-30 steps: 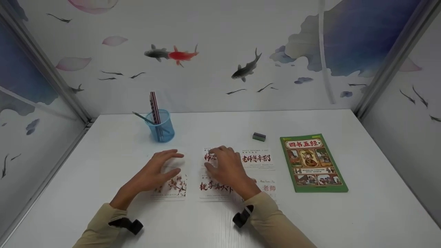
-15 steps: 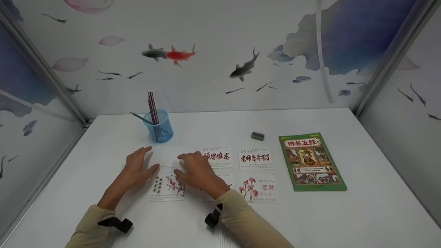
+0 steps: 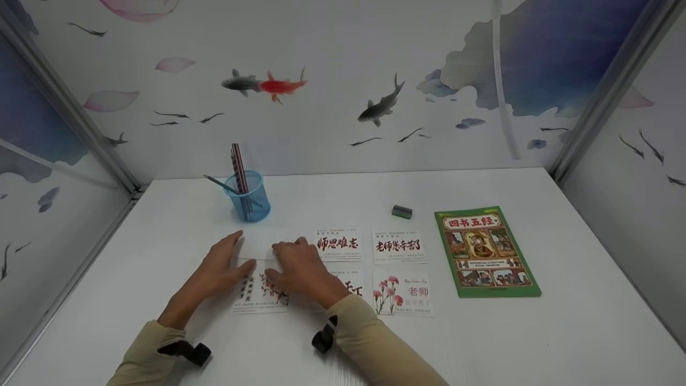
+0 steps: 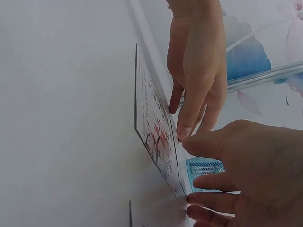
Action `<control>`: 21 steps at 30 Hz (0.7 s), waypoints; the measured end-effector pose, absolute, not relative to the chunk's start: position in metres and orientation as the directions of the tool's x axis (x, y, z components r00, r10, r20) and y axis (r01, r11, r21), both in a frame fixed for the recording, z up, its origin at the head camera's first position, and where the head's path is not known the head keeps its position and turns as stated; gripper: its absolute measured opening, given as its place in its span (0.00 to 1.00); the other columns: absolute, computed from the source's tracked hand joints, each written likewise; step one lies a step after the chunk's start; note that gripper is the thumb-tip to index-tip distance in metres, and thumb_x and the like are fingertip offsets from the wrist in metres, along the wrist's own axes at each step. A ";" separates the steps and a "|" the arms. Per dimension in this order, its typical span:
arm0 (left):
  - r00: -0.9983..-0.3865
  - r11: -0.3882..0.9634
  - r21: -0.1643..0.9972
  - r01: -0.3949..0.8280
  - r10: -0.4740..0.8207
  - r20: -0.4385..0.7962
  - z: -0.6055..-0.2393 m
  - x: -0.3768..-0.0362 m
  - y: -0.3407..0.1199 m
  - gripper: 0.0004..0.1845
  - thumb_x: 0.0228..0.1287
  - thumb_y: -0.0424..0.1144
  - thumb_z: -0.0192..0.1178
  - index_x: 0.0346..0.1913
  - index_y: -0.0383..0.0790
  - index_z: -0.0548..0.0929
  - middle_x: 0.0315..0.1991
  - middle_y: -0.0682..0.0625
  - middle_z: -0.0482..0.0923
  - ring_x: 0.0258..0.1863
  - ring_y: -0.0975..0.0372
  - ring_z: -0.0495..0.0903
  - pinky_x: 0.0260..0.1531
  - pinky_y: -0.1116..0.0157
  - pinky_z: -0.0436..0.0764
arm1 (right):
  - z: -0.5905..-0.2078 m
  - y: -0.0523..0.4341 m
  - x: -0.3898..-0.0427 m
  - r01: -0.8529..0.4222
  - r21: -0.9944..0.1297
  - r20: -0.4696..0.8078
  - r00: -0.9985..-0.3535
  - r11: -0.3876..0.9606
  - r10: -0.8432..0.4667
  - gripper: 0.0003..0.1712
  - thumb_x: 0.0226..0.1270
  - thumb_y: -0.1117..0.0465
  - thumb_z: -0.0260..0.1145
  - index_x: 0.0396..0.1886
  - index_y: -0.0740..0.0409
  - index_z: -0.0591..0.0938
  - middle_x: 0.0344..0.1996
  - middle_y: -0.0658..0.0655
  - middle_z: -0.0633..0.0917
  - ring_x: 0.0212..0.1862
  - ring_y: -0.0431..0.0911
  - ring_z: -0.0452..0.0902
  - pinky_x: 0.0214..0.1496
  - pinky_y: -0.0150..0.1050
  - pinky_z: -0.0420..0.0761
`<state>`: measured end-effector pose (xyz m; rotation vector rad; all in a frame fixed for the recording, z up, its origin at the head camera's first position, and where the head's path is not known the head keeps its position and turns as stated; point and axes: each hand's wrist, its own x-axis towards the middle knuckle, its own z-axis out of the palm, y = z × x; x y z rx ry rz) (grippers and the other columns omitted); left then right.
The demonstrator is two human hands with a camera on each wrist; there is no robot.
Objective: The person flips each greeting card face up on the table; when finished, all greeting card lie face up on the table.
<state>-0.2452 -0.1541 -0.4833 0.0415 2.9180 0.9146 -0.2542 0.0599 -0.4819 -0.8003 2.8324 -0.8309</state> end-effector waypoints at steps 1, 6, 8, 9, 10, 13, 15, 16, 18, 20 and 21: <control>-0.996 0.816 0.578 0.009 0.058 -0.067 -0.484 -0.245 -0.153 0.45 0.78 0.45 0.66 0.86 0.35 0.56 0.86 0.34 0.57 0.87 0.40 0.55 0.84 0.39 0.58 | -0.482 0.060 -0.254 -0.465 -0.525 0.069 -0.858 0.712 -0.509 0.35 0.76 0.49 0.71 0.77 0.59 0.77 0.71 0.59 0.84 0.66 0.59 0.78 0.71 0.57 0.78; -0.995 0.777 0.628 0.033 0.084 -0.051 -0.484 -0.244 -0.153 0.44 0.78 0.44 0.65 0.86 0.33 0.56 0.85 0.34 0.58 0.86 0.40 0.55 0.85 0.41 0.59 | -0.484 0.063 -0.255 -0.495 -0.537 0.109 -0.844 0.684 -0.525 0.33 0.76 0.51 0.72 0.74 0.61 0.79 0.69 0.60 0.85 0.63 0.60 0.79 0.68 0.57 0.79; -0.995 0.755 0.655 0.028 0.082 -0.053 -0.482 -0.245 -0.155 0.43 0.79 0.44 0.64 0.86 0.33 0.56 0.85 0.34 0.59 0.86 0.41 0.55 0.85 0.42 0.58 | -0.484 0.063 -0.255 -0.501 -0.545 0.121 -0.841 0.672 -0.528 0.32 0.76 0.52 0.72 0.73 0.61 0.80 0.69 0.60 0.85 0.62 0.60 0.80 0.68 0.57 0.79; -0.995 0.742 0.670 0.020 0.079 -0.057 -0.481 -0.246 -0.156 0.43 0.79 0.44 0.64 0.86 0.33 0.56 0.85 0.34 0.59 0.86 0.41 0.56 0.85 0.42 0.58 | -0.484 0.063 -0.256 -0.502 -0.550 0.127 -0.840 0.667 -0.528 0.31 0.77 0.52 0.71 0.73 0.62 0.80 0.69 0.60 0.85 0.62 0.60 0.80 0.69 0.58 0.78; -0.995 0.725 0.688 0.007 0.072 -0.066 -0.480 -0.247 -0.157 0.42 0.79 0.44 0.64 0.86 0.34 0.57 0.85 0.34 0.59 0.87 0.41 0.56 0.85 0.42 0.59 | -0.485 0.064 -0.256 -0.505 -0.554 0.135 -0.839 0.662 -0.527 0.30 0.77 0.53 0.71 0.72 0.62 0.80 0.69 0.61 0.85 0.62 0.60 0.80 0.69 0.58 0.78; -0.995 0.676 0.737 -0.017 0.059 -0.077 -0.478 -0.250 -0.157 0.42 0.79 0.45 0.64 0.86 0.36 0.57 0.85 0.35 0.61 0.86 0.43 0.58 0.84 0.43 0.60 | -0.485 0.063 -0.257 -0.507 -0.572 0.149 -0.838 0.645 -0.525 0.28 0.76 0.54 0.72 0.70 0.62 0.82 0.68 0.61 0.86 0.63 0.61 0.80 0.70 0.59 0.78; -0.995 0.650 0.760 -0.031 0.050 -0.083 -0.476 -0.251 -0.157 0.42 0.78 0.46 0.65 0.86 0.38 0.58 0.85 0.37 0.61 0.86 0.44 0.59 0.84 0.44 0.61 | -0.486 0.063 -0.257 -0.504 -0.578 0.149 -0.838 0.641 -0.525 0.28 0.76 0.55 0.72 0.69 0.62 0.82 0.68 0.61 0.86 0.63 0.61 0.80 0.70 0.58 0.78; -0.995 0.639 0.768 -0.038 0.044 -0.086 -0.476 -0.251 -0.156 0.42 0.78 0.46 0.65 0.86 0.39 0.58 0.85 0.38 0.61 0.86 0.45 0.59 0.84 0.44 0.61 | -0.487 0.062 -0.257 -0.503 -0.579 0.147 -0.838 0.641 -0.525 0.27 0.76 0.55 0.72 0.69 0.62 0.82 0.68 0.61 0.86 0.64 0.60 0.80 0.70 0.58 0.78; -0.996 0.625 0.780 -0.042 0.035 -0.081 -0.476 -0.251 -0.156 0.41 0.78 0.46 0.65 0.86 0.41 0.59 0.85 0.40 0.61 0.86 0.45 0.60 0.83 0.44 0.63 | -0.487 0.062 -0.257 -0.499 -0.580 0.137 -0.839 0.644 -0.526 0.28 0.76 0.54 0.72 0.70 0.61 0.82 0.69 0.61 0.85 0.64 0.60 0.79 0.71 0.58 0.77; -0.997 0.599 0.800 -0.042 0.026 -0.071 -0.476 -0.251 -0.156 0.40 0.79 0.45 0.65 0.85 0.42 0.60 0.85 0.40 0.62 0.85 0.45 0.61 0.82 0.45 0.65 | -0.488 0.062 -0.257 -0.493 -0.580 0.129 -0.842 0.649 -0.524 0.28 0.77 0.53 0.71 0.70 0.61 0.82 0.69 0.60 0.85 0.65 0.60 0.79 0.72 0.57 0.77; -0.998 0.584 0.811 -0.043 0.020 -0.067 -0.476 -0.251 -0.156 0.39 0.79 0.45 0.65 0.85 0.43 0.61 0.85 0.41 0.63 0.85 0.45 0.62 0.82 0.45 0.67 | -0.488 0.062 -0.257 -0.490 -0.581 0.126 -0.843 0.650 -0.523 0.28 0.77 0.53 0.71 0.70 0.60 0.82 0.70 0.60 0.85 0.65 0.59 0.79 0.72 0.57 0.77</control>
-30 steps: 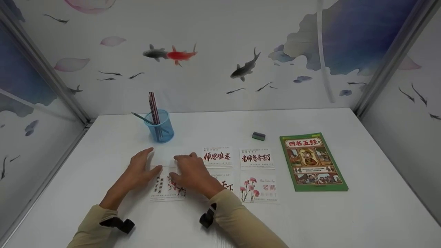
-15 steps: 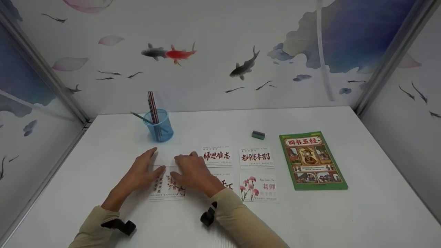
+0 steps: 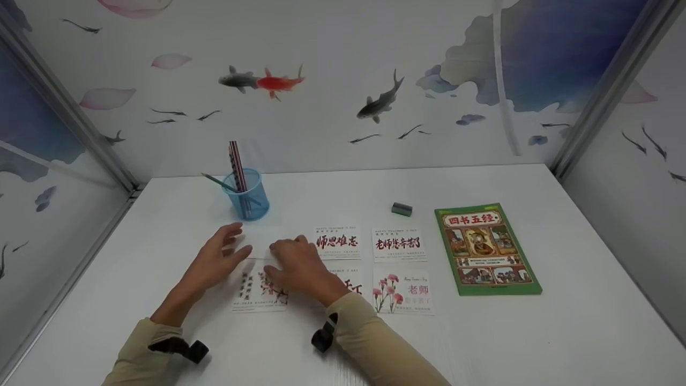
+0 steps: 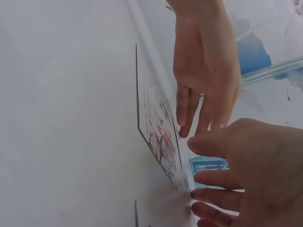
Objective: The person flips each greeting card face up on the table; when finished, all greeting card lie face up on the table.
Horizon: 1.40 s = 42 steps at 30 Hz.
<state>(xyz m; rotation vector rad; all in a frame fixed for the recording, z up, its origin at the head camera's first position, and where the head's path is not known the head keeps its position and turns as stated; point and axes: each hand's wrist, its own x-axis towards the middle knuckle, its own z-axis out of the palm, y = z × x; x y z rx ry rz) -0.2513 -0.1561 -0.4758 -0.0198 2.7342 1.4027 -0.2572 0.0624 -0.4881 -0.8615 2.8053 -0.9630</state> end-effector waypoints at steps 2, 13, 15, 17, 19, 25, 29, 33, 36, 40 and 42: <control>-0.998 0.539 0.841 -0.052 0.004 -0.064 -0.476 -0.252 -0.157 0.38 0.79 0.44 0.64 0.84 0.43 0.62 0.84 0.42 0.64 0.83 0.45 0.66 0.80 0.46 0.70 | -0.488 0.063 -0.257 -0.482 -0.589 0.119 -0.846 0.649 -0.520 0.28 0.77 0.53 0.71 0.71 0.60 0.82 0.70 0.60 0.84 0.66 0.58 0.78 0.72 0.57 0.77; -0.997 0.672 0.739 -0.049 0.010 -0.075 -0.472 -0.250 -0.159 0.37 0.79 0.44 0.64 0.83 0.39 0.63 0.83 0.37 0.64 0.84 0.43 0.62 0.82 0.43 0.65 | -0.486 0.063 -0.262 -0.467 -0.611 0.115 -0.851 0.639 -0.512 0.28 0.76 0.53 0.72 0.71 0.59 0.82 0.70 0.60 0.84 0.69 0.60 0.77 0.75 0.58 0.74; -0.995 0.700 0.712 -0.050 0.027 -0.096 -0.473 -0.249 -0.158 0.37 0.79 0.44 0.64 0.83 0.38 0.64 0.83 0.36 0.65 0.84 0.43 0.62 0.83 0.43 0.64 | -0.486 0.061 -0.267 -0.454 -0.627 0.120 -0.859 0.633 -0.497 0.28 0.76 0.53 0.72 0.71 0.59 0.82 0.70 0.61 0.83 0.70 0.60 0.76 0.76 0.58 0.74; -0.995 0.714 0.699 -0.047 0.030 -0.098 -0.473 -0.249 -0.158 0.36 0.79 0.44 0.64 0.82 0.37 0.65 0.82 0.36 0.65 0.84 0.42 0.63 0.82 0.43 0.64 | -0.487 0.060 -0.273 -0.453 -0.635 0.133 -0.862 0.626 -0.488 0.29 0.76 0.55 0.73 0.71 0.59 0.81 0.71 0.62 0.82 0.71 0.60 0.76 0.76 0.59 0.74; -0.995 0.719 0.694 -0.050 0.026 -0.098 -0.474 -0.249 -0.158 0.35 0.79 0.44 0.64 0.82 0.37 0.66 0.82 0.36 0.66 0.84 0.42 0.63 0.82 0.42 0.65 | -0.488 0.058 -0.282 -0.449 -0.634 0.125 -0.863 0.630 -0.489 0.32 0.75 0.55 0.73 0.74 0.58 0.79 0.73 0.61 0.81 0.72 0.60 0.75 0.77 0.59 0.73; -0.994 0.706 0.706 -0.059 0.021 -0.104 -0.474 -0.250 -0.159 0.35 0.78 0.44 0.66 0.81 0.39 0.67 0.82 0.38 0.68 0.84 0.44 0.64 0.82 0.43 0.66 | -0.484 0.054 -0.301 -0.433 -0.561 0.024 -0.861 0.706 -0.508 0.44 0.72 0.47 0.76 0.83 0.51 0.71 0.79 0.54 0.76 0.77 0.58 0.69 0.81 0.58 0.68; -0.995 0.695 0.717 -0.050 0.029 -0.097 -0.474 -0.251 -0.160 0.35 0.77 0.44 0.67 0.81 0.40 0.68 0.81 0.39 0.69 0.83 0.45 0.65 0.81 0.43 0.67 | -0.480 0.050 -0.306 -0.436 -0.512 -0.008 -0.859 0.740 -0.512 0.45 0.69 0.44 0.78 0.81 0.51 0.73 0.78 0.56 0.77 0.78 0.59 0.68 0.82 0.60 0.66; -0.996 0.691 0.722 -0.038 0.035 -0.086 -0.475 -0.252 -0.161 0.34 0.77 0.44 0.67 0.80 0.39 0.69 0.80 0.39 0.70 0.83 0.45 0.66 0.81 0.44 0.67 | -0.478 0.049 -0.308 -0.442 -0.523 0.014 -0.860 0.729 -0.511 0.43 0.66 0.46 0.81 0.77 0.53 0.77 0.75 0.59 0.79 0.77 0.61 0.69 0.82 0.62 0.66; -0.995 0.699 0.714 -0.040 0.034 -0.089 -0.474 -0.252 -0.160 0.34 0.78 0.44 0.67 0.80 0.41 0.70 0.81 0.40 0.69 0.84 0.45 0.65 0.82 0.43 0.66 | -0.481 0.049 -0.308 -0.436 -0.562 0.047 -0.865 0.703 -0.499 0.43 0.63 0.47 0.83 0.76 0.51 0.78 0.74 0.59 0.78 0.77 0.61 0.69 0.81 0.61 0.66; -0.995 0.688 0.725 -0.044 0.034 -0.092 -0.472 -0.250 -0.157 0.34 0.78 0.45 0.66 0.81 0.44 0.70 0.83 0.42 0.66 0.85 0.45 0.62 0.82 0.42 0.64 | -0.484 0.050 -0.305 -0.448 -0.643 0.160 -0.872 0.622 -0.463 0.38 0.65 0.55 0.83 0.73 0.51 0.80 0.68 0.60 0.78 0.72 0.58 0.75 0.78 0.57 0.73; -0.996 0.671 0.741 -0.029 0.045 -0.080 -0.470 -0.248 -0.156 0.34 0.78 0.45 0.66 0.82 0.45 0.69 0.84 0.42 0.64 0.85 0.44 0.62 0.82 0.42 0.65 | -0.485 0.051 -0.302 -0.459 -0.682 0.235 -0.875 0.569 -0.424 0.34 0.67 0.60 0.81 0.71 0.53 0.81 0.64 0.60 0.79 0.66 0.55 0.78 0.73 0.54 0.79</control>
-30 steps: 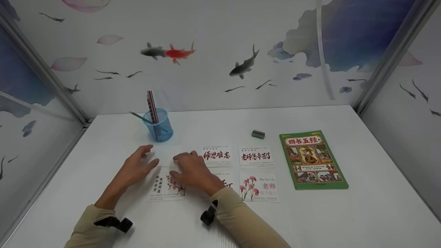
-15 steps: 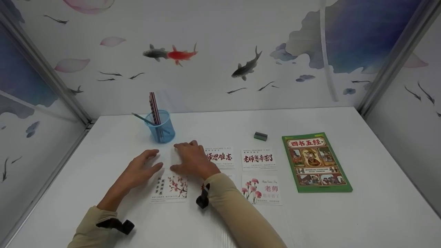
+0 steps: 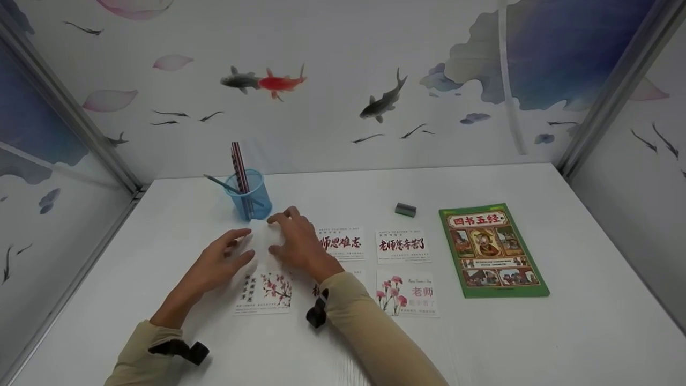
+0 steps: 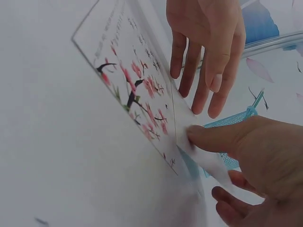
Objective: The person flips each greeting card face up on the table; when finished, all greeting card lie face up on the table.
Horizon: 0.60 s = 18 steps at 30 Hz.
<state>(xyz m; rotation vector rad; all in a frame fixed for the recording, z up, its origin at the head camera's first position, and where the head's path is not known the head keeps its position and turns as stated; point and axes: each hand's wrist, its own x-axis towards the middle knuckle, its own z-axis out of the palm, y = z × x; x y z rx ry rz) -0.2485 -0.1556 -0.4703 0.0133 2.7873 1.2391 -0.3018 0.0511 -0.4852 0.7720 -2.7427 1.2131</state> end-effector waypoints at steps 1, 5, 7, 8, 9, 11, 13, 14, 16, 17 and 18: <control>-0.996 0.657 0.754 -0.019 0.053 -0.071 -0.469 -0.248 -0.154 0.35 0.78 0.45 0.66 0.82 0.45 0.68 0.85 0.42 0.64 0.84 0.44 0.63 0.81 0.43 0.66 | -0.485 0.052 -0.300 -0.467 -0.698 0.272 -0.874 0.543 -0.402 0.31 0.69 0.63 0.79 0.70 0.54 0.81 0.61 0.60 0.79 0.63 0.54 0.80 0.69 0.52 0.82; -0.994 0.605 0.795 0.031 0.103 -0.039 -0.466 -0.244 -0.149 0.37 0.79 0.46 0.65 0.85 0.46 0.64 0.86 0.44 0.62 0.83 0.44 0.66 0.80 0.43 0.69 | -0.481 0.053 -0.292 -0.470 -0.775 0.362 -0.878 0.423 -0.314 0.31 0.73 0.66 0.74 0.74 0.52 0.78 0.62 0.60 0.81 0.56 0.52 0.85 0.59 0.46 0.89; -0.990 0.572 0.818 0.056 0.139 -0.030 -0.463 -0.241 -0.146 0.37 0.80 0.50 0.63 0.85 0.48 0.64 0.86 0.46 0.62 0.82 0.44 0.67 0.79 0.42 0.70 | -0.478 0.053 -0.288 -0.461 -0.816 0.376 -0.881 0.347 -0.287 0.33 0.76 0.63 0.73 0.77 0.50 0.75 0.66 0.60 0.81 0.56 0.53 0.88 0.57 0.43 0.90; -0.986 0.550 0.832 0.071 0.163 -0.023 -0.462 -0.240 -0.145 0.37 0.81 0.52 0.63 0.85 0.49 0.63 0.86 0.46 0.62 0.82 0.45 0.67 0.79 0.42 0.70 | -0.476 0.054 -0.285 -0.453 -0.837 0.375 -0.884 0.307 -0.280 0.33 0.77 0.61 0.73 0.78 0.48 0.74 0.68 0.59 0.81 0.57 0.53 0.89 0.58 0.42 0.90; -0.982 0.528 0.844 0.091 0.188 -0.013 -0.461 -0.239 -0.144 0.37 0.81 0.54 0.62 0.85 0.50 0.63 0.86 0.46 0.62 0.82 0.45 0.68 0.79 0.42 0.70 | -0.474 0.054 -0.283 -0.446 -0.854 0.374 -0.884 0.269 -0.280 0.32 0.78 0.58 0.72 0.78 0.47 0.74 0.69 0.58 0.81 0.59 0.54 0.89 0.58 0.42 0.90; -0.973 0.469 0.875 0.118 0.229 0.008 -0.459 -0.237 -0.142 0.38 0.81 0.57 0.61 0.85 0.52 0.63 0.85 0.47 0.63 0.81 0.46 0.69 0.79 0.43 0.71 | -0.470 0.054 -0.279 -0.429 -0.880 0.364 -0.885 0.203 -0.290 0.29 0.81 0.52 0.69 0.77 0.45 0.75 0.68 0.58 0.83 0.62 0.53 0.89 0.58 0.42 0.90; -0.966 0.399 0.907 0.136 0.255 0.033 -0.457 -0.236 -0.141 0.39 0.80 0.58 0.62 0.85 0.52 0.63 0.84 0.47 0.64 0.80 0.47 0.71 0.78 0.44 0.72 | -0.467 0.055 -0.275 -0.410 -0.898 0.348 -0.883 0.157 -0.314 0.26 0.84 0.47 0.64 0.75 0.45 0.76 0.66 0.56 0.85 0.63 0.50 0.88 0.58 0.41 0.91; -0.964 0.364 0.921 0.140 0.263 0.042 -0.456 -0.236 -0.141 0.38 0.80 0.57 0.63 0.85 0.52 0.63 0.84 0.48 0.65 0.80 0.48 0.72 0.78 0.46 0.73 | -0.466 0.056 -0.273 -0.405 -0.902 0.342 -0.881 0.149 -0.326 0.25 0.86 0.45 0.61 0.74 0.45 0.77 0.65 0.55 0.86 0.64 0.49 0.88 0.58 0.42 0.91; -0.962 0.302 0.944 0.132 0.270 0.048 -0.455 -0.235 -0.140 0.38 0.80 0.54 0.64 0.84 0.51 0.63 0.83 0.48 0.67 0.79 0.49 0.74 0.76 0.49 0.76 | -0.465 0.058 -0.271 -0.404 -0.901 0.333 -0.877 0.156 -0.346 0.24 0.87 0.43 0.57 0.73 0.45 0.79 0.65 0.52 0.87 0.67 0.46 0.86 0.59 0.43 0.90; -0.961 0.274 0.954 0.125 0.274 0.048 -0.455 -0.235 -0.140 0.37 0.81 0.51 0.64 0.84 0.50 0.62 0.82 0.47 0.67 0.78 0.48 0.75 0.75 0.49 0.77 | -0.464 0.060 -0.270 -0.407 -0.897 0.330 -0.875 0.169 -0.353 0.24 0.88 0.43 0.56 0.72 0.46 0.79 0.65 0.50 0.87 0.68 0.45 0.85 0.60 0.44 0.90; -0.960 0.252 0.961 0.116 0.276 0.043 -0.455 -0.236 -0.140 0.36 0.81 0.47 0.63 0.85 0.49 0.62 0.81 0.46 0.68 0.78 0.48 0.75 0.75 0.50 0.78 | -0.465 0.061 -0.269 -0.415 -0.890 0.332 -0.872 0.187 -0.359 0.23 0.89 0.44 0.55 0.72 0.46 0.80 0.65 0.48 0.87 0.68 0.44 0.84 0.61 0.44 0.89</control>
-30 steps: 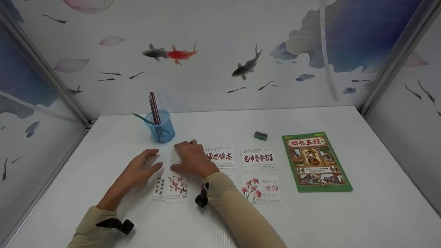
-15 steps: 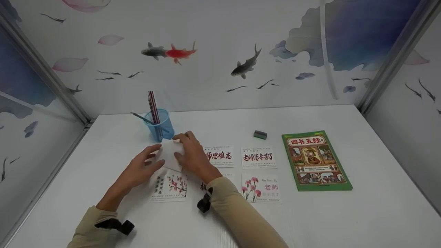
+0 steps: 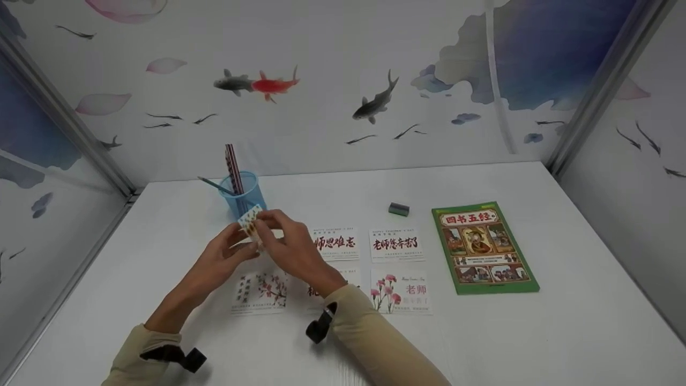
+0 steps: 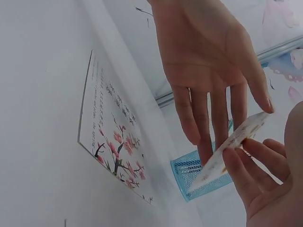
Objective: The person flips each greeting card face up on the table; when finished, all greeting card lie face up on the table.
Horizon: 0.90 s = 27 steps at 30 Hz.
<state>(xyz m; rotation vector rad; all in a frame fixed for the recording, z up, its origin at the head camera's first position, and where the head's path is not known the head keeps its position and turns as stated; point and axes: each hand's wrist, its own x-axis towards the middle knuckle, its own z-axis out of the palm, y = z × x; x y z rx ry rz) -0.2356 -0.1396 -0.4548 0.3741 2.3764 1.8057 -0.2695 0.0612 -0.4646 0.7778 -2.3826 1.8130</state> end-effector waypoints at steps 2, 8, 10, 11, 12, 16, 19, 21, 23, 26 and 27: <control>-0.961 0.226 0.970 0.093 0.277 0.028 -0.455 -0.236 -0.139 0.36 0.81 0.41 0.60 0.85 0.47 0.60 0.81 0.44 0.69 0.77 0.48 0.75 0.73 0.51 0.79 | -0.466 0.064 -0.269 -0.444 -0.868 0.346 -0.862 0.224 -0.369 0.21 0.88 0.47 0.57 0.71 0.48 0.81 0.66 0.47 0.86 0.68 0.43 0.83 0.63 0.46 0.88; -0.971 0.206 0.978 0.033 0.238 -0.018 -0.458 -0.240 -0.140 0.36 0.76 0.32 0.55 0.85 0.46 0.63 0.75 0.46 0.75 0.70 0.52 0.80 0.67 0.55 0.83 | -0.470 0.077 -0.270 -0.560 -0.770 0.443 -0.814 0.304 -0.377 0.24 0.81 0.62 0.67 0.73 0.54 0.78 0.70 0.53 0.83 0.73 0.51 0.77 0.70 0.55 0.82; -0.972 0.189 0.982 0.018 0.234 -0.028 -0.460 -0.241 -0.141 0.35 0.75 0.32 0.55 0.83 0.47 0.66 0.73 0.48 0.78 0.67 0.54 0.81 0.64 0.57 0.82 | -0.472 0.081 -0.271 -0.576 -0.751 0.459 -0.807 0.323 -0.371 0.29 0.78 0.65 0.69 0.76 0.55 0.76 0.74 0.55 0.80 0.75 0.54 0.73 0.71 0.59 0.80; -0.971 0.182 0.983 0.018 0.236 -0.026 -0.461 -0.241 -0.141 0.34 0.75 0.32 0.55 0.82 0.47 0.67 0.71 0.48 0.79 0.64 0.54 0.82 0.62 0.58 0.82 | -0.472 0.082 -0.271 -0.579 -0.746 0.460 -0.805 0.329 -0.374 0.31 0.77 0.66 0.69 0.77 0.55 0.75 0.75 0.56 0.78 0.75 0.55 0.72 0.71 0.59 0.80; -0.971 0.176 0.984 0.019 0.237 -0.023 -0.462 -0.241 -0.141 0.33 0.75 0.32 0.56 0.82 0.47 0.68 0.70 0.47 0.80 0.63 0.54 0.82 0.61 0.58 0.82 | -0.473 0.084 -0.272 -0.581 -0.743 0.460 -0.803 0.331 -0.378 0.34 0.77 0.66 0.70 0.79 0.55 0.73 0.76 0.56 0.77 0.75 0.55 0.73 0.70 0.59 0.80; -0.976 0.182 0.983 0.036 0.218 -0.005 -0.462 -0.241 -0.141 0.31 0.78 0.37 0.60 0.80 0.45 0.69 0.70 0.47 0.80 0.63 0.56 0.83 0.62 0.60 0.83 | -0.474 0.086 -0.274 -0.574 -0.741 0.434 -0.805 0.348 -0.404 0.38 0.77 0.63 0.72 0.82 0.51 0.69 0.77 0.55 0.75 0.67 0.53 0.79 0.62 0.53 0.85; -0.977 0.152 0.987 0.052 0.212 0.018 -0.462 -0.240 -0.142 0.35 0.78 0.41 0.65 0.82 0.45 0.65 0.73 0.46 0.79 0.68 0.54 0.83 0.66 0.58 0.83 | -0.475 0.086 -0.274 -0.561 -0.742 0.425 -0.818 0.367 -0.388 0.40 0.77 0.59 0.73 0.84 0.47 0.68 0.78 0.57 0.72 0.57 0.50 0.84 0.52 0.47 0.89; -0.975 0.127 0.990 0.065 0.218 0.036 -0.461 -0.239 -0.142 0.39 0.77 0.42 0.68 0.84 0.47 0.61 0.75 0.45 0.78 0.69 0.53 0.83 0.68 0.56 0.84 | -0.475 0.085 -0.273 -0.547 -0.741 0.425 -0.831 0.390 -0.358 0.41 0.77 0.56 0.74 0.84 0.45 0.68 0.77 0.58 0.72 0.51 0.47 0.86 0.46 0.43 0.89; -0.973 0.108 0.991 0.083 0.223 0.057 -0.461 -0.239 -0.143 0.43 0.76 0.41 0.69 0.85 0.47 0.59 0.76 0.44 0.77 0.69 0.52 0.83 0.67 0.56 0.84 | -0.475 0.084 -0.272 -0.532 -0.736 0.425 -0.845 0.418 -0.325 0.41 0.76 0.53 0.74 0.84 0.44 0.69 0.75 0.58 0.74 0.45 0.45 0.86 0.42 0.39 0.88; -0.974 0.124 0.986 0.112 0.212 0.084 -0.462 -0.239 -0.143 0.40 0.75 0.40 0.69 0.84 0.47 0.63 0.73 0.44 0.79 0.65 0.51 0.85 0.64 0.58 0.86 | -0.475 0.081 -0.269 -0.492 -0.742 0.415 -0.870 0.455 -0.266 0.36 0.76 0.50 0.74 0.80 0.47 0.74 0.69 0.58 0.78 0.42 0.44 0.87 0.40 0.37 0.87; -0.974 0.123 0.985 0.119 0.209 0.091 -0.462 -0.239 -0.144 0.38 0.77 0.40 0.68 0.84 0.47 0.65 0.73 0.44 0.80 0.65 0.52 0.85 0.63 0.60 0.86 | -0.476 0.081 -0.269 -0.477 -0.748 0.409 -0.879 0.462 -0.245 0.32 0.77 0.49 0.73 0.76 0.49 0.77 0.67 0.58 0.79 0.41 0.44 0.87 0.39 0.38 0.87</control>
